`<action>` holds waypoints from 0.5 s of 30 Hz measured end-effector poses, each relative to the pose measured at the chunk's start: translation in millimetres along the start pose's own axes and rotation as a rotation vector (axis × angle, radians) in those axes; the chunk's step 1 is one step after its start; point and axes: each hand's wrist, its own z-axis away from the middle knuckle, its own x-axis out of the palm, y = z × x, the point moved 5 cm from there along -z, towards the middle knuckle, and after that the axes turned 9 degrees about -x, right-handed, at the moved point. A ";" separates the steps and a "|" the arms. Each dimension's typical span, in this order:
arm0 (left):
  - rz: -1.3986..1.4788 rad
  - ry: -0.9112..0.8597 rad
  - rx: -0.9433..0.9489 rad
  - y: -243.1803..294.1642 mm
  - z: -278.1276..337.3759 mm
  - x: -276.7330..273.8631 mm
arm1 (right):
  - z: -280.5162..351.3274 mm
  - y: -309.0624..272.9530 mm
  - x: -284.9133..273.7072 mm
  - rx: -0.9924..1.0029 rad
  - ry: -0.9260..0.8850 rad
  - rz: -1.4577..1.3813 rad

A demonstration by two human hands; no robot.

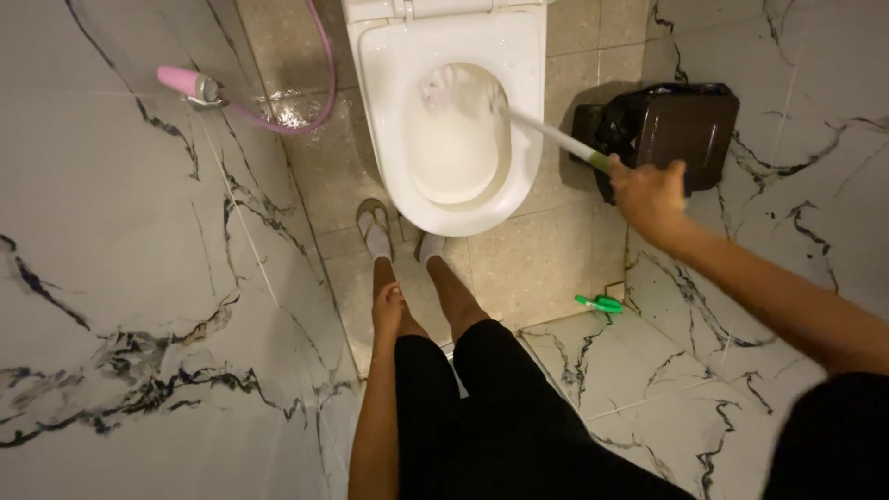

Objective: The person cleans a white toilet using a long-handled brush. They scrub the toilet seat, the underside of the seat, and the interior of the bowl. The person lifts the seat to clean underneath and continues scrubbing the bowl's interior surfaces.

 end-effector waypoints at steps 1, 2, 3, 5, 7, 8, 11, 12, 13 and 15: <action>-0.016 0.024 0.033 1.5 2.3 -3.2 | -6.4 -6.5 2.4 0.036 0.179 0.111; -0.022 0.025 0.033 2.7 4.5 -6.2 | -2.3 -23.2 12.4 0.038 0.179 0.105; -0.014 0.020 0.067 5.7 6.8 -9.3 | 1.0 -41.1 22.7 0.024 0.161 0.123; -0.012 0.019 0.097 1.1 9.7 -20.3 | 17.8 -84.3 40.5 0.007 0.144 0.132; 0.008 0.023 0.063 -5.4 3.2 -28.6 | 38.9 -131.7 70.1 -0.089 -0.108 -0.607; 0.009 0.027 0.062 -10.7 3.6 -31.8 | 40.2 -147.5 53.9 -0.092 -0.107 -0.607; 0.022 0.042 0.012 -19.3 4.2 -41.1 | 32.2 -187.1 25.5 0.096 -0.236 -1.118; -0.009 0.040 -0.018 -17.2 5.6 -42.0 | 19.9 -193.6 20.3 0.177 -0.228 -1.260; -0.039 0.037 -0.047 -15.4 7.1 -42.4 | 8.0 -200.5 15.8 0.260 -0.218 -1.401; -0.061 0.041 -0.055 -13.1 6.1 -40.6 | -59.5 -196.1 30.9 0.290 -0.133 -1.453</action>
